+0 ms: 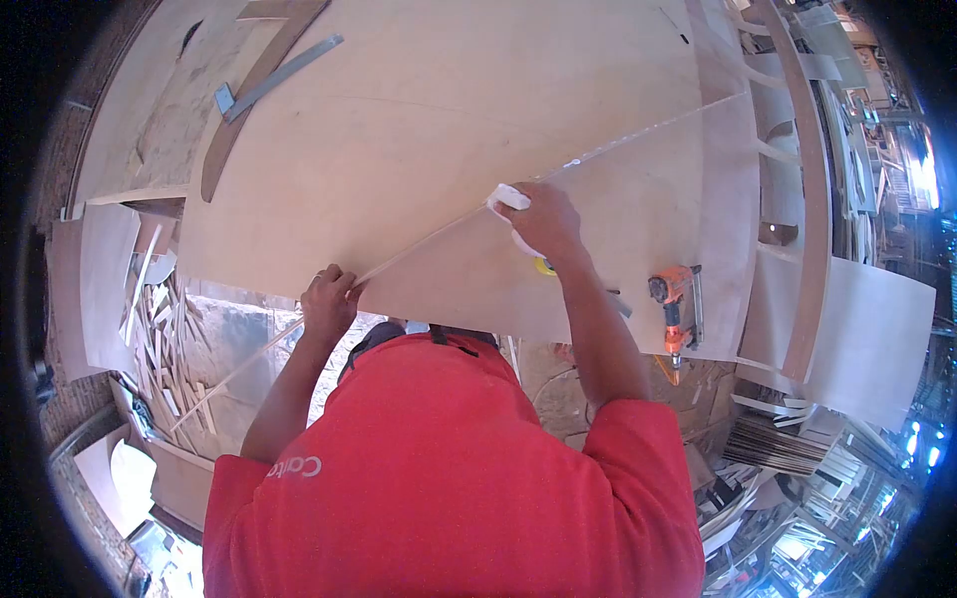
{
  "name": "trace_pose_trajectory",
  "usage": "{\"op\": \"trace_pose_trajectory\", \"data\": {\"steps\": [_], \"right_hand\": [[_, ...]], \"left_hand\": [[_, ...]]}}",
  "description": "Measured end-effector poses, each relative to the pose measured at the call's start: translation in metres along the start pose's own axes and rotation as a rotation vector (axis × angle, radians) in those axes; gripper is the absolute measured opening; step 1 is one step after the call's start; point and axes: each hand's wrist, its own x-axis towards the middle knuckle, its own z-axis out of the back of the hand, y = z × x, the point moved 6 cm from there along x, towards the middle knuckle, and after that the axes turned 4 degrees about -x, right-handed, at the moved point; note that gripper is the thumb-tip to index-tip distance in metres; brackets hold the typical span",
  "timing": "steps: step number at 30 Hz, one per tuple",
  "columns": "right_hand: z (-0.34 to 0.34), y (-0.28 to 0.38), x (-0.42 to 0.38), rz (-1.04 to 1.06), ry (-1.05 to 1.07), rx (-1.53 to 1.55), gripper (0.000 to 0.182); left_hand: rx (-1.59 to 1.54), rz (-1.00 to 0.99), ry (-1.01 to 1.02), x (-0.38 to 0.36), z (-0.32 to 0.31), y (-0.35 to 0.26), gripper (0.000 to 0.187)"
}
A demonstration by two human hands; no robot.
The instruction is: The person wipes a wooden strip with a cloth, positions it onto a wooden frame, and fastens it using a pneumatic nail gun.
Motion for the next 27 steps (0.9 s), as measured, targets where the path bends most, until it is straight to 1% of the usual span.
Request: {"op": "trace_pose_trajectory", "data": {"steps": [3,5,8,9,10,11,12,14,16,18,20,21,23,25,27], "right_hand": [[-0.006,0.011,-0.005,-0.001,0.011,0.032,0.041],[-0.014,0.019,-0.007,0.123,-0.009,0.054,0.040],[-0.025,0.034,-0.015,0.151,0.036,0.043,0.037],[-0.024,0.036,-0.018,0.149,0.030,0.042,0.037],[-0.025,0.037,-0.021,0.118,0.077,0.089,0.037],[-0.027,0.036,-0.023,0.086,0.123,0.138,0.037],[-0.025,0.032,-0.023,0.083,0.117,0.139,0.037],[-0.007,0.004,-0.021,0.013,-0.079,0.299,0.039],[0.008,-0.045,-0.001,-0.044,-0.144,0.332,0.042],[0.034,-0.095,0.014,-0.195,-0.261,0.273,0.045],[0.061,-0.126,0.028,-0.274,-0.368,0.204,0.045],[0.067,-0.137,0.035,-0.278,-0.370,0.205,0.045],[0.074,-0.147,0.051,-0.210,-0.364,0.162,0.045],[0.080,-0.143,0.059,-0.189,-0.354,0.154,0.045],[0.080,-0.136,0.068,-0.124,-0.302,0.149,0.045]], "left_hand": [[0.012,-0.031,-0.032,-0.001,0.002,-0.002,0.017],[0.025,-0.014,-0.005,-0.001,0.001,0.000,0.017],[0.034,0.013,0.039,0.002,0.000,-0.001,0.017],[0.037,0.037,0.060,0.001,0.000,0.000,0.017],[0.037,0.031,0.060,0.000,0.000,0.000,0.017],[0.042,0.018,0.042,-0.001,0.002,-0.001,0.015],[0.045,0.006,0.023,-0.002,0.004,-0.001,0.014],[0.038,0.010,-0.005,-0.008,0.007,0.003,0.016],[0.030,0.015,-0.032,-0.016,0.013,0.009,0.019],[0.008,0.071,-0.070,-0.025,0.025,0.019,0.024],[0.005,0.087,-0.080,-0.035,0.031,0.030,0.025],[0.002,0.105,-0.089,-0.041,0.034,0.038,0.026],[0.024,0.133,-0.054,-0.050,0.032,0.051,0.025],[0.031,0.090,-0.068,-0.053,0.038,0.050,0.022],[0.026,0.100,-0.084,-0.054,0.039,0.050,0.019]]}}
